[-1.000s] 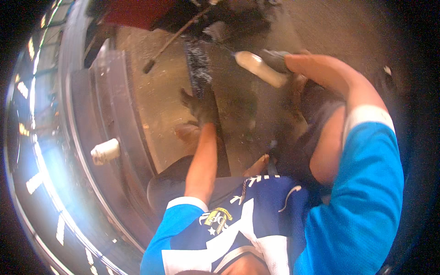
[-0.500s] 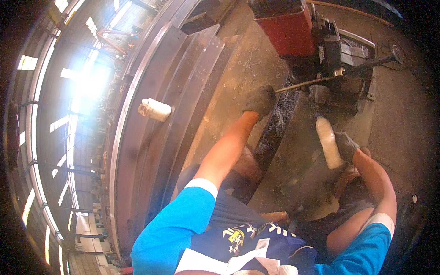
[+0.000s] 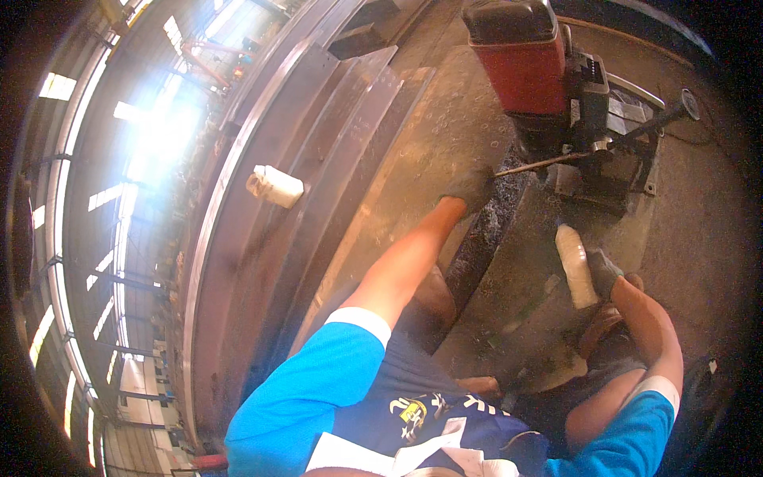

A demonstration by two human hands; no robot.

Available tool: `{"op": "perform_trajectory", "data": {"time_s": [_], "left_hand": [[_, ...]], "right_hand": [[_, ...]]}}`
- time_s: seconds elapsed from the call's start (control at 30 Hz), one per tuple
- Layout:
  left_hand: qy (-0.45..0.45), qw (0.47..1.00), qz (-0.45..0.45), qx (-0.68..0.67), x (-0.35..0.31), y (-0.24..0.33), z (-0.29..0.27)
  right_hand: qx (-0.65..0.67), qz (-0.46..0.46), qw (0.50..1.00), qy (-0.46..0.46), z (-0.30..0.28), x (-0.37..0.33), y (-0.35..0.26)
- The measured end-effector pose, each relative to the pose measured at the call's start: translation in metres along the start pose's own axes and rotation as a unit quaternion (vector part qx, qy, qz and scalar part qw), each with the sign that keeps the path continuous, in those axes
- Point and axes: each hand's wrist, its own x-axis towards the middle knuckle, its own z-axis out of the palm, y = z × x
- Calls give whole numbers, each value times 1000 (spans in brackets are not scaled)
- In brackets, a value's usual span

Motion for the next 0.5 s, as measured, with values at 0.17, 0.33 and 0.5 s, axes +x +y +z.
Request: {"op": "perform_trajectory", "data": {"time_s": [0.17,0.33,0.5], "left_hand": [[7,1000,-2,-14,4,-5,8],[-24,1000,-9,9,13,-6,12],[-29,999,-11,7,15,-9,17]], "right_hand": [[-17,-19,1000,-5,1,-2,6],[-30,-42,999,-17,1,3,12],[6,-101,994,-32,6,7,5]]}}
